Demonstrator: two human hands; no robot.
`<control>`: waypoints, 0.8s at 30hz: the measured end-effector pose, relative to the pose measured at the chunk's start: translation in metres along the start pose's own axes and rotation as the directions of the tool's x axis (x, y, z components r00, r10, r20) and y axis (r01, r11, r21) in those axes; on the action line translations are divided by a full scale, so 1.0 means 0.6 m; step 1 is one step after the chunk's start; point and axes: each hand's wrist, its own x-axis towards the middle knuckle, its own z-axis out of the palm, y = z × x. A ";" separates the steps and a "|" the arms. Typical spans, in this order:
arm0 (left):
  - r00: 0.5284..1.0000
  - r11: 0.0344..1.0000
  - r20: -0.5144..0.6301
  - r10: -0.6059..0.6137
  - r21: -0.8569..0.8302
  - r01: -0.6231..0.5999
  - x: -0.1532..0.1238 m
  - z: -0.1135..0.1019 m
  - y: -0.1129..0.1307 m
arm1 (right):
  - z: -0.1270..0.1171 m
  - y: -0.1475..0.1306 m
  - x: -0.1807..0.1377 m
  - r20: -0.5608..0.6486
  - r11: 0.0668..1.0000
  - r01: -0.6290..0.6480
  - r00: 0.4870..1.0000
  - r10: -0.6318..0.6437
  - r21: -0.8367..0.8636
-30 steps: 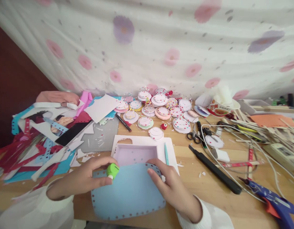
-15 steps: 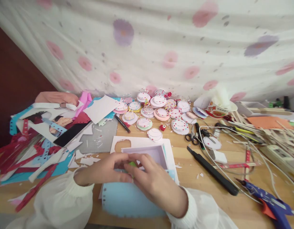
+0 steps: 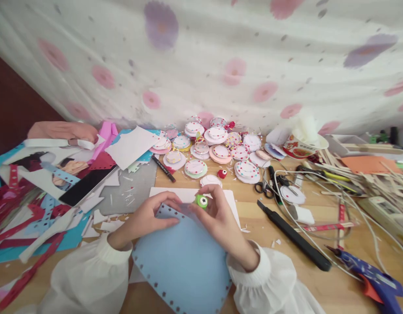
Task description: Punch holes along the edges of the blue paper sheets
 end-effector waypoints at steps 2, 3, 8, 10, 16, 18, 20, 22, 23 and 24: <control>0.999 1.000 -0.046 0.010 -0.008 -0.010 0.006 -0.002 -0.005 | -0.001 -0.010 0.020 0.037 0.998 -0.060 0.997 0.061 -0.015; 0.998 1.000 -0.064 0.009 -0.014 -0.010 0.007 -0.003 -0.008 | -0.002 -0.014 0.029 0.078 0.996 -0.088 0.993 0.090 -0.020; 0.996 1.000 -0.093 0.006 0.005 -0.005 -0.006 -0.010 -0.012 | -0.011 -0.027 0.050 0.257 0.997 -0.079 0.963 0.081 -0.018; 0.998 1.000 -0.063 0.018 -0.005 -0.018 -0.012 -0.011 -0.011 | -0.016 -0.034 0.051 0.316 0.988 -0.055 0.944 0.098 -0.143; 0.998 0.997 -0.053 0.034 -0.060 -0.037 -0.013 -0.002 -0.023 | -0.025 -0.056 0.044 0.439 0.956 -0.107 0.870 0.224 -0.274; 0.997 0.996 -0.068 0.035 -0.084 -0.040 -0.010 0.000 -0.029 | -0.026 -0.057 0.041 0.489 0.973 -0.123 0.848 0.205 -0.195; 0.996 0.993 -0.075 0.050 -0.105 -0.058 -0.009 0.002 -0.034 | -0.027 -0.055 0.038 0.547 0.980 -0.134 0.815 0.192 -0.145; 0.995 0.992 -0.080 0.058 -0.111 -0.067 -0.009 0.003 -0.038 | -0.028 -0.049 0.037 0.568 0.980 -0.114 0.802 0.186 -0.160; 0.995 0.992 -0.082 0.057 -0.108 -0.066 -0.008 0.003 -0.039 | -0.029 -0.045 0.038 0.559 0.977 -0.099 0.808 0.188 -0.187; 0.995 0.993 -0.086 0.053 -0.102 -0.062 -0.009 0.003 -0.040 | -0.030 -0.041 0.039 0.543 0.972 -0.089 0.817 0.195 -0.216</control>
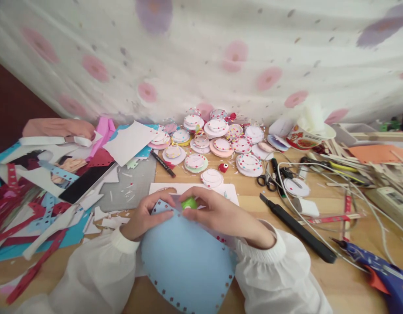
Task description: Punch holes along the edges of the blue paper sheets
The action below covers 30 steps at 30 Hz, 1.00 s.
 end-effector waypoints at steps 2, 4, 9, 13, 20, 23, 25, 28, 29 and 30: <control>1.000 1.000 -0.006 -0.012 0.016 0.012 0.000 -0.001 -0.002 | -0.001 0.007 0.004 -0.027 0.999 -0.031 0.999 0.031 -0.020; 1.000 0.999 -0.008 -0.020 0.038 0.020 0.000 -0.002 -0.004 | -0.001 0.011 0.007 -0.015 0.997 -0.066 0.998 0.067 0.051; 1.000 0.998 -0.006 -0.023 0.061 0.023 0.000 -0.002 -0.004 | 0.001 0.008 0.006 0.062 0.970 -0.140 0.990 0.130 0.198; 1.000 0.997 0.001 -0.030 0.069 0.030 0.001 -0.003 -0.001 | -0.001 0.005 0.002 0.070 0.992 -0.118 0.991 0.115 0.041; 0.999 0.998 0.017 -0.031 0.059 0.030 0.000 -0.004 -0.001 | 0.002 0.005 0.005 0.007 0.996 -0.081 0.997 0.081 -0.022; 0.999 0.998 0.015 -0.034 0.053 0.033 0.001 -0.003 -0.001 | 0.001 -0.004 0.003 0.042 0.989 -0.111 0.992 0.115 -0.095; 0.999 0.998 0.017 -0.037 0.055 0.036 0.001 -0.003 -0.001 | 0.001 -0.009 0.001 0.066 0.985 -0.127 0.989 0.135 -0.119; 0.998 0.997 0.033 -0.049 0.061 0.047 0.001 -0.003 -0.002 | 0.000 -0.010 -0.001 0.104 0.983 -0.138 0.983 0.151 -0.121; 0.998 0.997 0.038 -0.053 0.063 0.051 0.001 -0.003 -0.002 | 0.000 -0.009 -0.001 0.116 0.983 -0.142 0.981 0.155 -0.116; 0.998 0.997 0.043 -0.054 0.066 0.051 0.001 -0.003 -0.002 | -0.001 -0.007 -0.001 0.124 0.983 -0.144 0.980 0.158 -0.112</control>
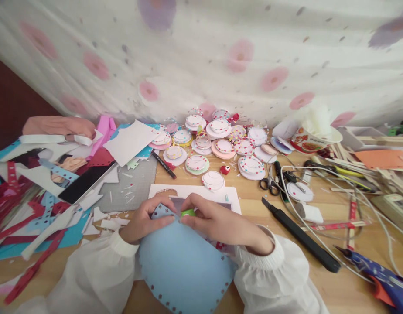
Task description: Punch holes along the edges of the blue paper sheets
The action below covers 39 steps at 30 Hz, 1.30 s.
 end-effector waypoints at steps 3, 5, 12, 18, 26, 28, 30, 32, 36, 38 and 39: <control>1.000 1.000 0.003 0.012 0.010 -0.012 0.000 -0.001 0.001 | -0.001 0.004 0.000 0.016 1.000 0.008 1.000 -0.008 -0.007; 0.999 0.999 0.008 0.039 0.025 -0.039 0.000 -0.001 0.003 | -0.002 0.006 0.001 0.045 0.999 0.012 0.999 -0.010 -0.030; 0.981 0.973 0.100 0.165 0.145 -0.179 -0.002 -0.013 0.016 | 0.027 0.031 0.011 0.065 0.996 -0.062 0.996 0.057 0.067; 0.951 0.966 0.238 0.197 0.117 -0.229 -0.003 -0.035 0.018 | 0.075 0.045 0.014 0.036 0.918 -0.094 0.996 0.087 0.385; 0.942 0.958 0.256 0.219 0.129 -0.258 -0.006 -0.045 0.014 | 0.118 0.044 0.008 0.002 0.747 -0.123 0.987 0.161 0.654; 0.938 0.961 0.268 0.219 0.104 -0.254 -0.006 -0.044 0.011 | 0.124 0.045 0.006 -0.014 0.736 -0.120 0.985 0.173 0.666; 0.940 0.966 0.263 0.219 0.080 -0.247 -0.005 -0.044 0.008 | 0.125 0.043 0.005 -0.013 0.725 -0.116 0.985 0.170 0.678; 0.944 0.969 0.250 0.216 0.064 -0.239 -0.004 -0.042 0.004 | 0.122 0.039 0.006 0.009 0.703 -0.127 0.985 0.170 0.700; 0.956 0.972 0.199 0.216 0.053 -0.231 -0.002 -0.039 -0.002 | 0.105 0.029 0.009 0.044 0.708 -0.169 0.981 0.191 0.686; 0.962 0.973 0.168 0.215 0.054 -0.227 -0.002 -0.037 -0.004 | 0.096 0.024 0.011 0.051 0.736 -0.170 0.982 0.182 0.656; 0.965 0.973 0.153 0.212 0.058 -0.223 -0.002 -0.036 -0.005 | 0.091 0.022 0.012 0.058 0.746 -0.169 0.983 0.173 0.644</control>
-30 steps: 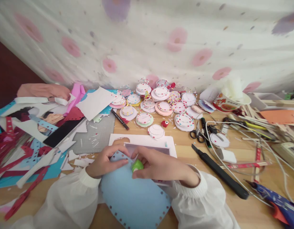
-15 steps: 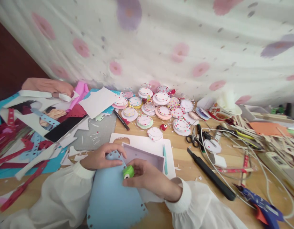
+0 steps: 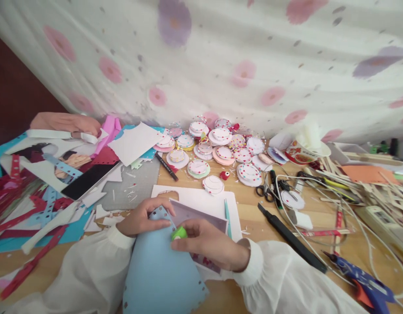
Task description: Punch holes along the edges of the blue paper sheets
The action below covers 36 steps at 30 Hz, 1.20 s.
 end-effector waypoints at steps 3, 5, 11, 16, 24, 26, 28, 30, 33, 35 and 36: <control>0.999 1.000 -0.047 -0.008 0.021 0.009 0.000 0.004 0.000 | -0.005 -0.011 0.001 0.002 0.999 -0.016 1.000 0.016 -0.030; 0.997 0.999 -0.074 -0.016 0.039 0.019 0.000 0.007 0.002 | -0.009 -0.016 0.002 -0.024 0.998 -0.042 0.999 0.041 -0.046; 0.994 0.998 -0.102 -0.038 0.053 0.044 0.002 0.012 0.007 | -0.018 -0.013 0.009 -0.037 0.995 -0.002 0.999 -0.001 -0.095; 0.995 0.997 -0.091 -0.039 0.059 0.045 0.001 0.013 0.007 | -0.018 -0.004 0.017 -0.063 0.972 0.043 0.996 -0.059 -0.233; 0.997 0.998 -0.078 -0.011 0.057 0.016 0.001 0.013 0.008 | -0.017 0.003 0.023 -0.077 0.943 0.065 0.993 -0.095 -0.325; 0.997 0.998 -0.074 -0.016 0.061 0.021 0.002 0.013 0.007 | -0.018 0.007 0.027 -0.084 0.948 0.069 0.991 -0.100 -0.311; 0.997 0.998 -0.071 -0.019 0.062 0.023 0.003 0.014 0.004 | -0.018 0.010 0.031 -0.086 0.953 0.069 0.991 -0.099 -0.295; 0.998 0.997 -0.066 -0.019 0.074 0.024 0.003 0.013 0.004 | -0.019 0.011 0.033 -0.082 0.956 0.068 0.992 -0.095 -0.284; 0.999 0.992 -0.039 -0.033 0.119 0.038 0.000 0.006 0.016 | -0.020 0.003 0.029 -0.067 0.950 0.060 0.994 -0.084 -0.305; 0.997 0.984 -0.043 -0.057 0.165 0.063 -0.001 -0.002 0.039 | -0.019 -0.008 0.020 -0.051 0.927 0.074 0.994 -0.100 -0.369; 0.996 0.977 -0.058 -0.065 0.201 0.075 -0.001 -0.006 0.055 | -0.018 -0.014 0.014 -0.049 0.906 0.087 0.992 -0.117 -0.415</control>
